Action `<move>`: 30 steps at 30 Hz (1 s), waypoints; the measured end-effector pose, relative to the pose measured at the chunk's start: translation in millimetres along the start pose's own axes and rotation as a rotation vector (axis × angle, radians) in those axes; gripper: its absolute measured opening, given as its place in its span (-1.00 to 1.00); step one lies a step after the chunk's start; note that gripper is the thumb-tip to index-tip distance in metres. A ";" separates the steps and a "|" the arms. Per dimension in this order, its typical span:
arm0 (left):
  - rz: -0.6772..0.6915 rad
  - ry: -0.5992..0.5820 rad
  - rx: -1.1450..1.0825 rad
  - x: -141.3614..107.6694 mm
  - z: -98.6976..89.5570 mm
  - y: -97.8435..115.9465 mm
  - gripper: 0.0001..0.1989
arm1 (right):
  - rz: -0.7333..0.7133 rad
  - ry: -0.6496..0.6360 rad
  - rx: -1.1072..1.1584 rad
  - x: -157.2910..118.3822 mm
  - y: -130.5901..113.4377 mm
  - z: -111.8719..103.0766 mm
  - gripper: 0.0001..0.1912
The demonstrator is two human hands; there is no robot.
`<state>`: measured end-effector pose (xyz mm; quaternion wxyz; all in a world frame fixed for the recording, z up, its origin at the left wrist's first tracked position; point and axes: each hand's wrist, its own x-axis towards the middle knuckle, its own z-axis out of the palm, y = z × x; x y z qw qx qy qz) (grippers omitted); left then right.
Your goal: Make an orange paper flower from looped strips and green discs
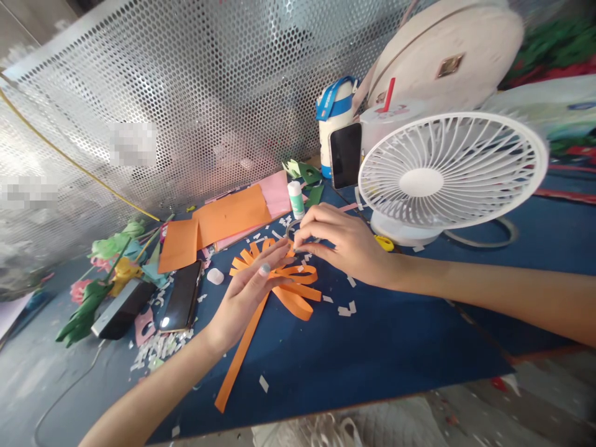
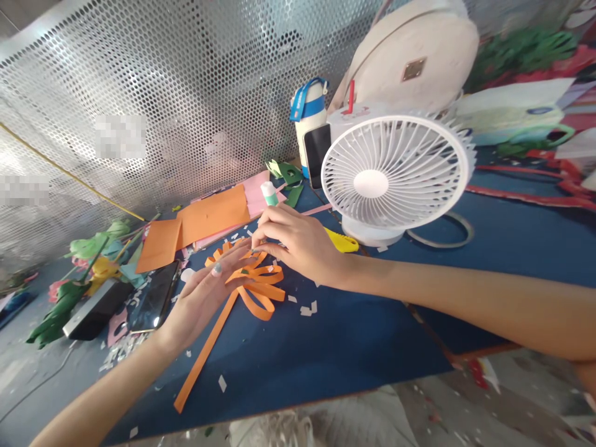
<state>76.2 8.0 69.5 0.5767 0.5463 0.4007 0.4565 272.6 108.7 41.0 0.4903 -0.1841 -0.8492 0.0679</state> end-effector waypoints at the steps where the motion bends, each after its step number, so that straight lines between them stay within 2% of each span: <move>1: 0.001 0.016 -0.017 0.8 -0.2 -0.3 -0.64 | 0.003 -0.004 0.001 -0.3 -0.2 0.2 -0.87; 6: 0.025 0.107 -0.069 5.5 -7.0 -3.4 -0.63 | -0.015 -0.021 0.010 -1.1 -2.1 -0.1 -0.87; 14: 0.008 0.024 -0.085 0.0 -8.0 -5.6 -0.72 | 0.023 0.024 -0.023 1.1 1.1 -0.4 -0.87; 22: -0.010 -0.007 -0.069 -2.6 -4.6 -6.2 -0.65 | 0.010 0.016 -0.055 0.6 -0.6 0.8 -0.88; 30: -0.019 0.027 -0.051 -0.4 -2.6 -5.4 -0.65 | 0.008 -0.022 -0.039 -0.4 -3.3 0.7 -0.86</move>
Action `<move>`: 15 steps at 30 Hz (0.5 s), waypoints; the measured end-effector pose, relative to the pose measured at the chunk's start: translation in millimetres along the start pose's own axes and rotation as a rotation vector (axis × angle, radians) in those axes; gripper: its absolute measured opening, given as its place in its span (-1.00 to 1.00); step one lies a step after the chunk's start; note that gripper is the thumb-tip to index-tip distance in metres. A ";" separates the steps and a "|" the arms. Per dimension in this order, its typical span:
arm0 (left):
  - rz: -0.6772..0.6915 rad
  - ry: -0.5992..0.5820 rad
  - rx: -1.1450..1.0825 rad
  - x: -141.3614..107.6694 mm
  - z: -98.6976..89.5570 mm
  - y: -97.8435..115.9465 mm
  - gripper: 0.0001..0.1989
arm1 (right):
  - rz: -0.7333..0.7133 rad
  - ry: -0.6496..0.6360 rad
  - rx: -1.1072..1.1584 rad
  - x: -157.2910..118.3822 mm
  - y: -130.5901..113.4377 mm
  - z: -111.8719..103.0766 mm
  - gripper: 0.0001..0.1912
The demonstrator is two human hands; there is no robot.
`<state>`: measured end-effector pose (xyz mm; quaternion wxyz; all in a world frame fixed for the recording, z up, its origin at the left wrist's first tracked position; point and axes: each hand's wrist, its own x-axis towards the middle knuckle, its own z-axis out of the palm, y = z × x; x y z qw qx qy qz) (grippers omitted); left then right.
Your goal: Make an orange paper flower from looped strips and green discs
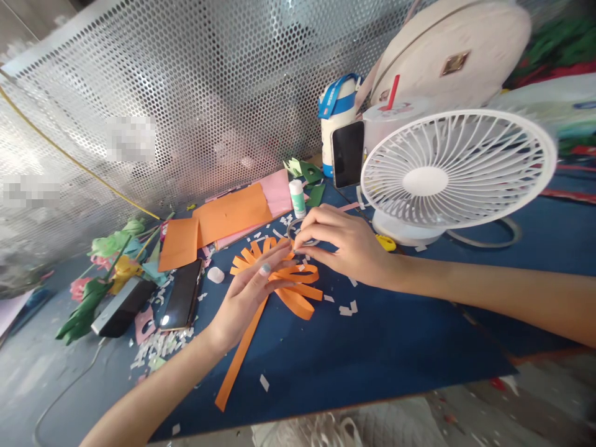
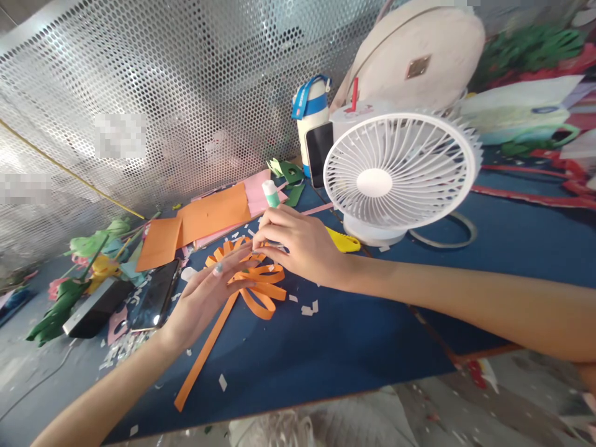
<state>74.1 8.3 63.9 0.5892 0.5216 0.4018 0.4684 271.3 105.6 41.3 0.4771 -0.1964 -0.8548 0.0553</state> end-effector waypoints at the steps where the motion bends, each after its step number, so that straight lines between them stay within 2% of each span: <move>1: 0.001 0.011 0.007 0.1 1.2 -0.3 -0.66 | -0.002 -0.008 -0.001 -0.2 -0.7 -0.1 -0.86; 6: 0.021 0.043 0.059 -2.4 5.4 0.1 -0.65 | -0.008 -0.035 -0.008 0.9 -5.7 -3.5 -0.86; 9: 0.047 0.167 0.075 -4.3 0.6 3.2 -0.65 | -0.010 -0.054 0.002 1.6 -7.3 -6.0 -0.85; 12: 0.066 0.311 0.078 -7.5 -11.9 3.6 -0.72 | 0.018 -0.054 0.049 1.1 -6.2 -6.2 -0.85; 15: -0.125 0.271 0.085 -14.6 -25.0 -3.3 -0.52 | 0.056 -0.055 0.149 0.8 -3.7 -4.9 -0.86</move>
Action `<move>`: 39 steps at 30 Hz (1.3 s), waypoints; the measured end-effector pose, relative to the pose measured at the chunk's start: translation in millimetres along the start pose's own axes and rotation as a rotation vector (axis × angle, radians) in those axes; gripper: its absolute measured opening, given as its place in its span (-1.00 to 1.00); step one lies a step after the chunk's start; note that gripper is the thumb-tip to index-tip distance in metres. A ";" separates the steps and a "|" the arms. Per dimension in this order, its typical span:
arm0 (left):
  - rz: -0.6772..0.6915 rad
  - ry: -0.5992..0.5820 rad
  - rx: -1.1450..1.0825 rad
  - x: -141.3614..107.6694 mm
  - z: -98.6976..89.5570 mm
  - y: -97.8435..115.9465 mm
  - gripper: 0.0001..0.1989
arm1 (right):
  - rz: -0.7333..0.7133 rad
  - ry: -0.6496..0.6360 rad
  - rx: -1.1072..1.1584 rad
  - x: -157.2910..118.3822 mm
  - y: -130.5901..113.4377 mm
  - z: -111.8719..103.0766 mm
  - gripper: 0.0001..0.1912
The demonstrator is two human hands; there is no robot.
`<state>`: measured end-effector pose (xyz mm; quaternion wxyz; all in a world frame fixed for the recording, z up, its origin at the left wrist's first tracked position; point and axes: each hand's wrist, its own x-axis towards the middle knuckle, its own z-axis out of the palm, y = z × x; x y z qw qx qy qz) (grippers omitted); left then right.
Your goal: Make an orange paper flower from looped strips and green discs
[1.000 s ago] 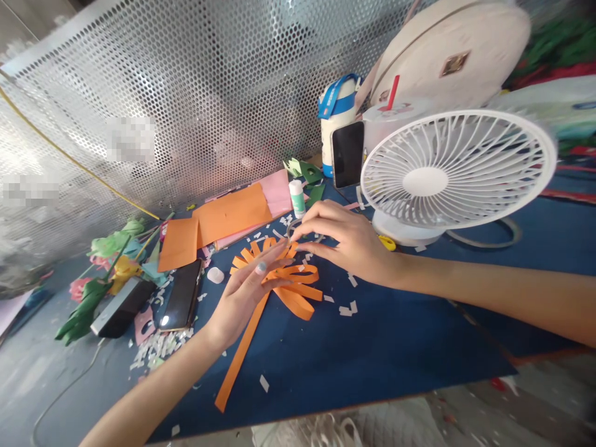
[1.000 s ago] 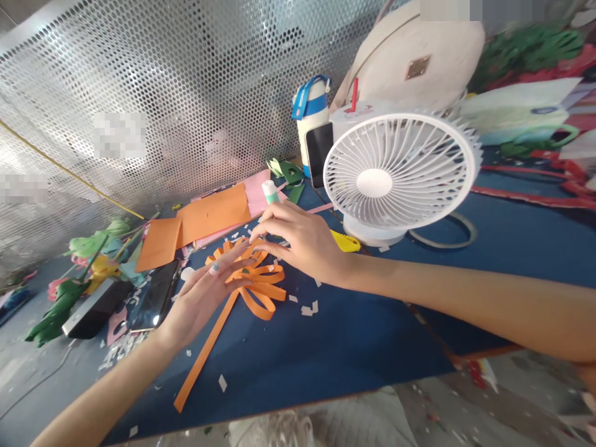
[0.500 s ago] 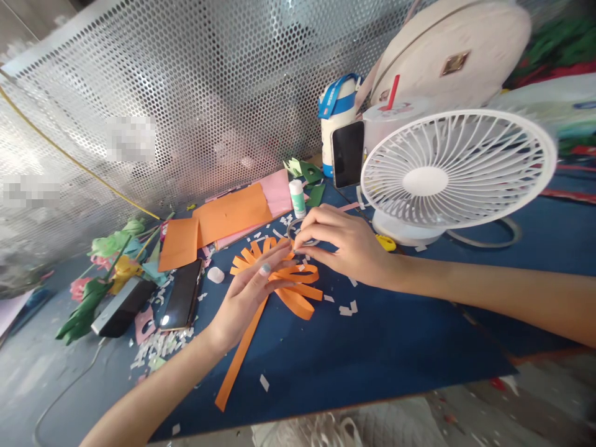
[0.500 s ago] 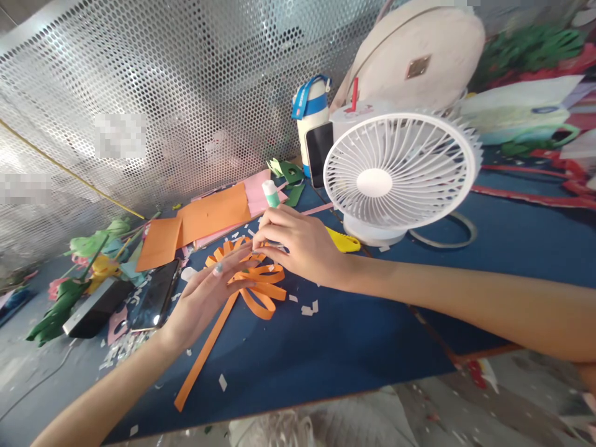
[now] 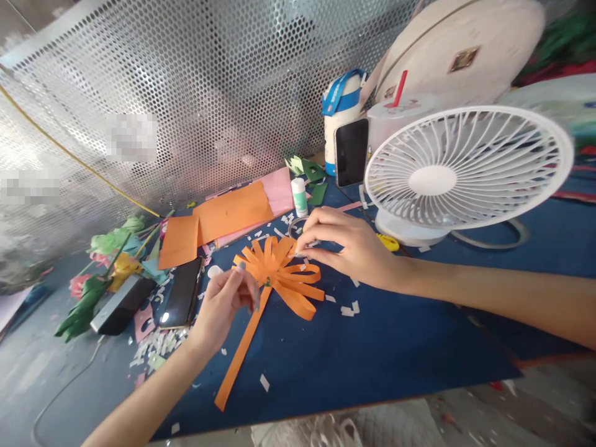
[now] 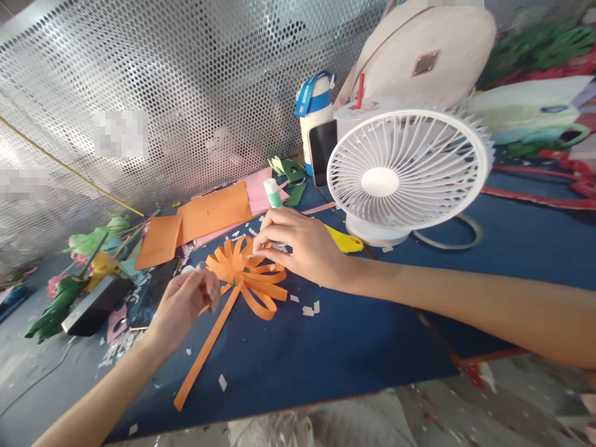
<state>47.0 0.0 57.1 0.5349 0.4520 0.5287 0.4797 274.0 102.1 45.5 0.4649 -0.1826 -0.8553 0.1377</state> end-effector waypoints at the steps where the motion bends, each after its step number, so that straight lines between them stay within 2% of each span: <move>1: -0.087 -0.031 0.015 -1.6 -3.2 -4.0 -0.48 | 0.008 -0.008 0.037 0.3 0.7 0.4 -0.86; 4: -0.229 -0.033 0.002 -6.1 -5.9 -14.5 -0.55 | 0.015 -0.072 0.121 2.1 1.2 2.2 -0.87; 8: -0.229 0.052 -0.102 -4.0 3.1 -20.4 -0.56 | 0.015 -0.175 0.202 5.2 -2.0 6.6 -0.89; 16: -0.103 0.095 -0.173 11.3 17.8 -32.6 -0.66 | 0.187 -0.287 0.230 8.1 -10.4 12.3 -0.92; 25: 0.014 0.093 -0.148 12.6 19.4 -37.4 -0.69 | 0.169 -0.315 0.253 12.3 -8.4 18.8 -0.93; 27: 0.025 0.099 -0.143 12.6 19.5 -37.2 -0.70 | 0.134 -0.306 0.244 9.9 -7.4 21.5 -0.92; 32: 0.041 0.061 -0.127 12.4 18.5 -38.7 -0.72 | -0.107 -0.227 0.166 -1.7 0.8 27.9 -0.88; 35: 0.067 0.044 -0.109 12.0 17.8 -40.8 -0.77 | -0.201 -0.200 0.136 -7.3 3.9 29.9 -0.90; 37: 0.096 0.058 -0.092 11.6 16.9 -42.4 -0.82 | -0.208 -0.211 0.144 -9.2 2.8 30.3 -0.90; 39: 0.133 0.084 -0.061 11.1 15.7 -44.0 -0.87 | -0.130 -0.232 0.187 -9.8 -0.7 29.9 -0.90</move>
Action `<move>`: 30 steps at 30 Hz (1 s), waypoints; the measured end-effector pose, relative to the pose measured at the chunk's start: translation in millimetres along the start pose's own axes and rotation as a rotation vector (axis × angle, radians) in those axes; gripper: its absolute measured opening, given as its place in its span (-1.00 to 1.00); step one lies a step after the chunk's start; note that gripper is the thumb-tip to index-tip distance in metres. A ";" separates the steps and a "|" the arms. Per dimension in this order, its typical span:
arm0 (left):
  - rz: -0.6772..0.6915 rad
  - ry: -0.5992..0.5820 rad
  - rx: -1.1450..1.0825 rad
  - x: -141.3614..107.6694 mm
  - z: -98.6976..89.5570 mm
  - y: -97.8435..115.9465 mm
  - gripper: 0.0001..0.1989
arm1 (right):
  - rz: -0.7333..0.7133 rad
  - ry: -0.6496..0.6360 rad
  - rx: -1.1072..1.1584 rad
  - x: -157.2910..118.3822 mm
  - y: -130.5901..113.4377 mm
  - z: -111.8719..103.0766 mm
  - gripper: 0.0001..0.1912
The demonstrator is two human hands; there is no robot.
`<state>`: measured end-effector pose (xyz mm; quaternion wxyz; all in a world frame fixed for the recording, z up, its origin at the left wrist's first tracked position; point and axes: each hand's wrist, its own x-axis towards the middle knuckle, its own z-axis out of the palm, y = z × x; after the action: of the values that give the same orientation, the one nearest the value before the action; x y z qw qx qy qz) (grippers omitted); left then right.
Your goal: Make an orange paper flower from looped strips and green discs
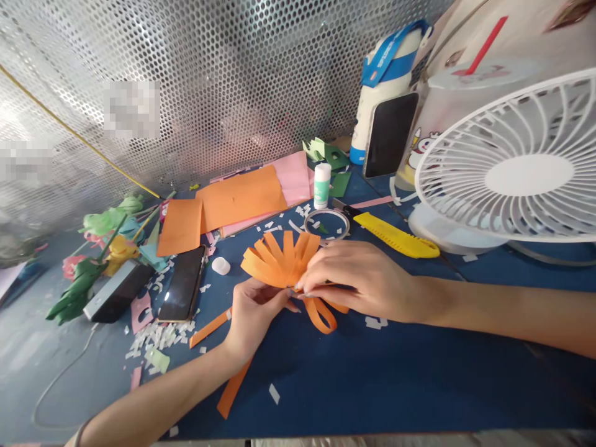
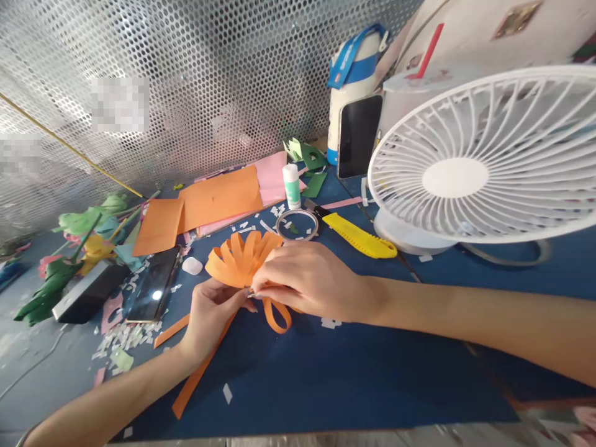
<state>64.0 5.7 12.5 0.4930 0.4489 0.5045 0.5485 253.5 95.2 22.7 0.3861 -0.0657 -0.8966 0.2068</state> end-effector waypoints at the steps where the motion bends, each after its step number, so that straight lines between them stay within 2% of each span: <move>1: 0.021 0.014 0.023 -0.4 -0.8 -0.7 -0.89 | 0.068 -0.003 0.037 0.5 -2.3 -0.1 -0.90; 5: 0.098 0.066 0.146 -3.2 -3.3 -3.6 -0.94 | 0.347 -0.004 0.151 4.5 -10.6 -1.8 -0.93; 15: 0.308 0.099 0.443 -10.0 -5.7 -5.2 -0.95 | 0.683 -0.156 0.323 9.6 -13.7 -3.5 -0.90; 22: 0.356 0.123 0.536 -11.6 -7.6 -7.3 -0.94 | 0.771 -0.227 0.495 12.9 -12.5 -5.1 -0.81; 30: 0.407 0.142 0.614 -10.1 -7.2 -5.3 -0.94 | 0.785 -0.246 0.566 12.1 -9.8 -4.0 -0.84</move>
<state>58.4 -5.1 6.7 0.1799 0.6278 0.5788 0.4883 248.4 91.0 37.3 0.1732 -0.2659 -0.7519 0.5779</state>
